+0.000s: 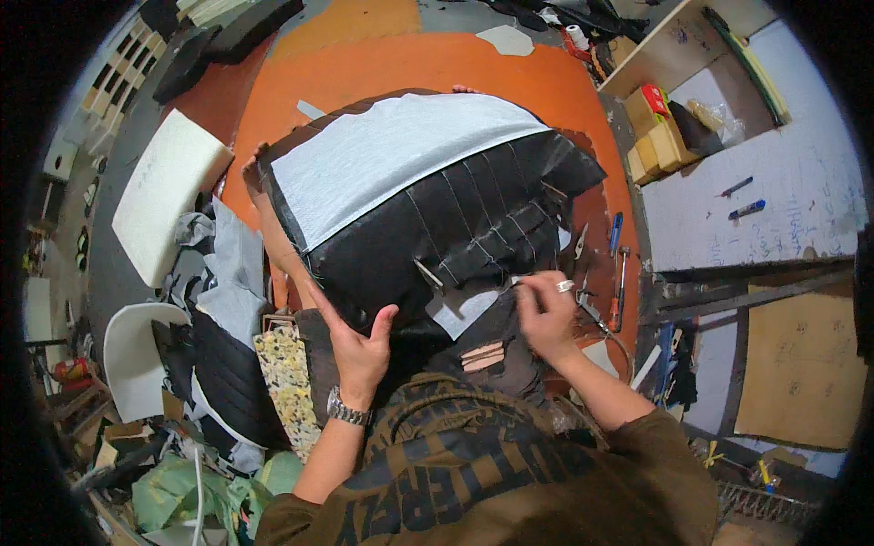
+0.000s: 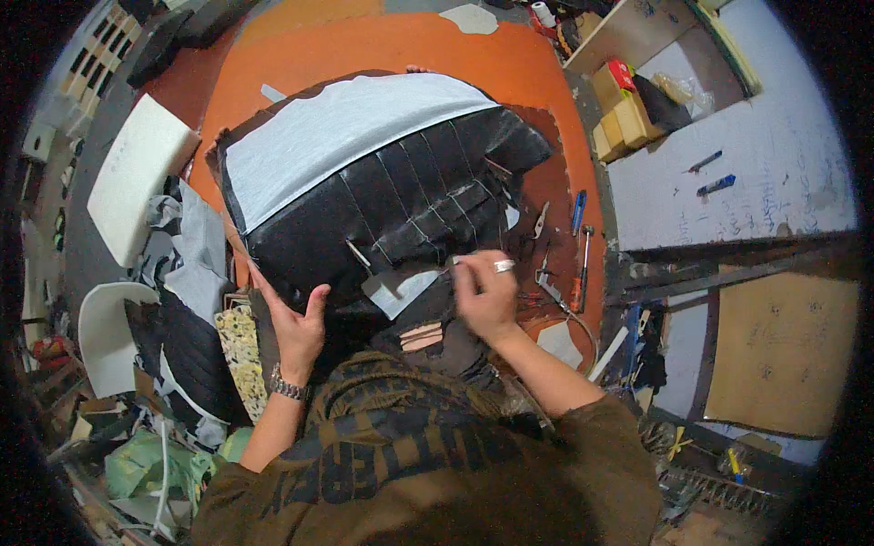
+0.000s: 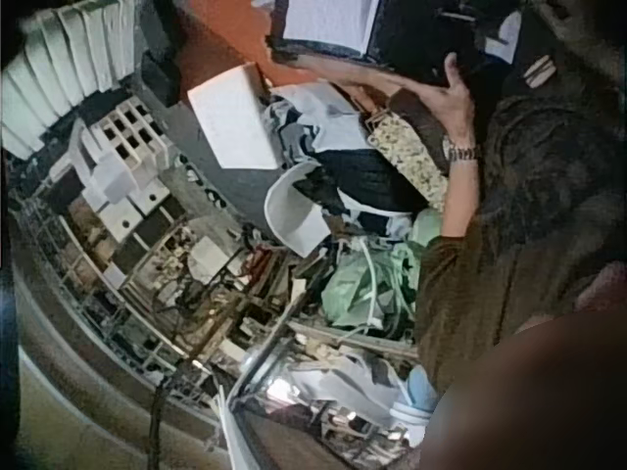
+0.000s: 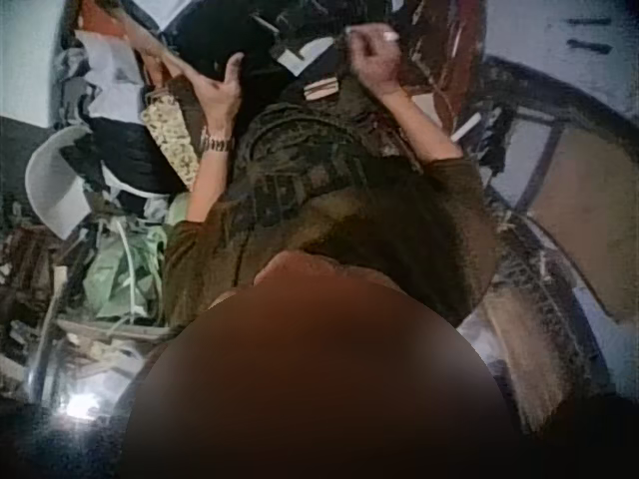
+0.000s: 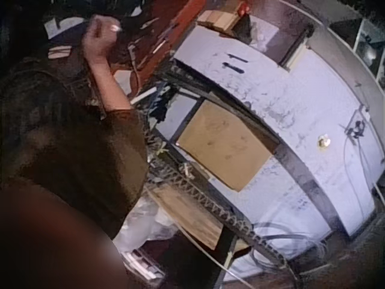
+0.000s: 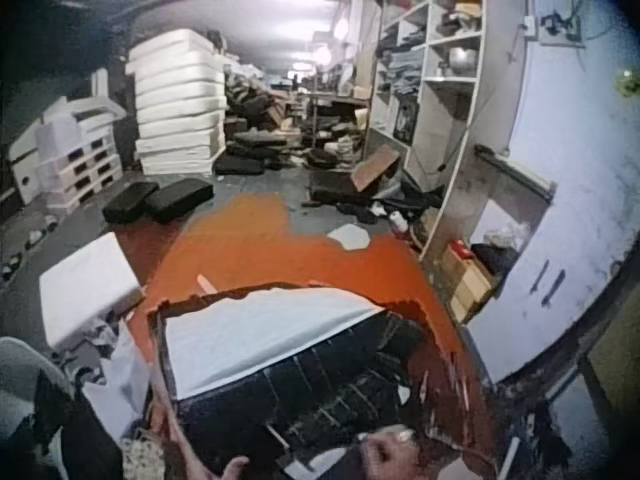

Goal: The person stretches and staples black vinyl onto a cushioned seat back, then trims excess material with scissors and a utility knife. They repeatedly smooth the surface, staple edges, and cut away overhang to fit the upholstery.

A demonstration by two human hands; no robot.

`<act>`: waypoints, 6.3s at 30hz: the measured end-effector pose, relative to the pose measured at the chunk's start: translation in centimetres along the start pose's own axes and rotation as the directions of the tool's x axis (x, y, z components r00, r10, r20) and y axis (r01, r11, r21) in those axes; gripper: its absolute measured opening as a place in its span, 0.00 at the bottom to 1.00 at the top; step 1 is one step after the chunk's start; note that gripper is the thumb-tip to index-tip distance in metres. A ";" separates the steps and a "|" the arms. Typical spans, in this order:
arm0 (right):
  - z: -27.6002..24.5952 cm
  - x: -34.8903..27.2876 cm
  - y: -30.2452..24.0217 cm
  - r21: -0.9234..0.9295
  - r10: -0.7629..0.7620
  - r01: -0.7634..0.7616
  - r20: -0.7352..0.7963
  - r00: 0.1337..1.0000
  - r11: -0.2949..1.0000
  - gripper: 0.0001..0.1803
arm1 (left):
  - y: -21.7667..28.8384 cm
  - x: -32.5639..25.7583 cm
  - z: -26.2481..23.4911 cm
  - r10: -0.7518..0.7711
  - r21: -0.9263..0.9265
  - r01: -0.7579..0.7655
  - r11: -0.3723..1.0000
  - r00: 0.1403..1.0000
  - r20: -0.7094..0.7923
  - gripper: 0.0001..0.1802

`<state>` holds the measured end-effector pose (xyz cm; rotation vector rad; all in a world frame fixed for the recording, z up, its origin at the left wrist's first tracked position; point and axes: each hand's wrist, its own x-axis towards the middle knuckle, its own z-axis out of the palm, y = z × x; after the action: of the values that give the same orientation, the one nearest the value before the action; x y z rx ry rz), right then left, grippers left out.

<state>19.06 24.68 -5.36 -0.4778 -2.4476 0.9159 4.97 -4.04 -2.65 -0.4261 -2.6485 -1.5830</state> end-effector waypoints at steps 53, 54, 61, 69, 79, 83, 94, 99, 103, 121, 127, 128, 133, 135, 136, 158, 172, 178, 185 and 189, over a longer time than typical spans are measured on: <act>-2.7 15.5 -23.9 -0.309 0.567 -0.617 0.776 0.276 0.724 0.22 | -1.7 -0.5 0.5 -0.007 -0.156 0.003 0.988 1.000 -0.019 0.76; -2.5 15.6 -23.8 -0.323 0.566 -0.608 0.783 0.260 0.726 0.23 | -1.7 -0.5 0.5 0.000 -0.145 -0.003 0.989 1.000 -0.025 0.76; -2.0 16.7 -24.2 -0.344 0.575 -0.620 0.789 0.216 0.705 0.22 | -1.8 -0.5 0.4 0.016 -0.150 -0.021 0.989 0.999 -0.035 0.76; -2.5 15.7 -25.7 -0.284 0.539 -0.620 0.798 0.269 0.731 0.22 | -1.9 -0.4 0.6 0.005 -0.185 -0.013 0.983 0.999 -0.040 0.75; -1.4 16.1 -26.0 -0.362 0.527 -0.540 0.829 0.186 0.760 0.24 | -1.9 -0.6 0.5 0.009 -0.174 -0.014 0.985 1.000 -0.028 0.76; -1.4 15.9 -26.5 -0.360 0.547 -0.558 0.811 0.209 0.748 0.24 | -1.7 -0.5 0.3 -0.021 -0.184 0.023 0.983 1.000 0.012 0.76; -1.7 14.9 -27.9 -0.288 0.479 -0.568 0.851 0.218 0.771 0.23 | -1.7 -0.3 -0.2 -0.056 -0.227 0.078 0.971 0.993 0.102 0.75; -0.7 15.7 -28.0 -0.395 0.529 -0.519 0.838 0.133 0.758 0.23 | -1.8 -0.8 0.0 -0.125 -0.199 0.158 0.967 0.978 0.166 0.75; -0.2 16.1 -28.0 -0.436 0.550 -0.486 0.827 0.115 0.757 0.23 | -1.9 -1.0 0.1 -0.109 -0.189 0.136 0.973 0.983 0.146 0.75; -15.3 6.3 -2.5 0.183 0.411 -0.859 0.818 0.403 0.478 0.28 | -4.1 11.7 -6.4 -0.233 -0.642 0.079 0.763 0.959 -0.159 0.32; -6.5 -0.8 11.3 -0.272 0.657 -0.768 0.713 0.243 0.579 0.48 | -12.3 16.5 -12.5 -0.521 -0.746 0.222 0.628 0.832 -0.191 0.31; -5.2 -2.2 12.6 -0.301 0.654 -0.710 0.698 0.290 0.636 0.50 | -13.2 16.5 -13.1 -0.590 -0.784 0.262 0.564 0.791 -0.160 0.29; 0.7 -7.2 15.1 -0.570 0.635 -0.281 0.699 0.327 0.772 0.44 | -9.5 18.1 -15.5 -0.606 -0.107 0.599 0.793 0.759 -0.240 0.30; 2.3 -6.2 14.8 -0.614 0.660 -0.241 0.712 0.242 0.751 0.37 | -5.2 18.3 -12.5 -0.118 0.181 0.193 0.964 0.926 -0.358 0.27; 2.9 -5.1 14.3 -0.667 0.695 -0.196 0.698 0.174 0.719 0.34 | -2.7 18.2 -10.2 0.061 0.152 -0.017 0.988 0.955 -0.292 0.26; 5.3 17.9 -1.2 -0.231 0.088 -0.071 0.063 0.994 0.970 0.14 | 6.1 13.9 13.9 0.391 0.206 -0.446 0.871 0.883 0.259 0.31; 3.8 14.2 -1.5 0.029 -0.093 0.099 -0.154 0.984 0.995 0.07 | 5.7 13.7 13.2 0.406 0.141 -0.440 0.887 0.887 0.218 0.36; 7.7 12.2 -3.5 0.139 0.072 -0.045 -0.190 0.979 0.989 0.08 | 7.4 15.8 11.8 -0.031 -0.017 0.036 0.999 0.969 0.244 0.27; 11.3 10.1 -4.6 -0.204 -0.076 0.059 -0.076 0.994 0.977 0.19 | 8.3 14.7 11.2 0.356 0.009 -0.389 0.921 0.851 0.386 0.27; 10.9 8.4 -5.7 -0.201 -0.046 0.114 0.314 0.948 0.973 0.26 | 9.6 13.0 12.6 0.399 0.155 -0.574 0.804 0.715 0.573 0.23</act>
<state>5.35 18.95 -6.03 -0.3243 -2.8476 0.7374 -3.68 14.06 1.63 -1.5807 -2.6900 -0.9270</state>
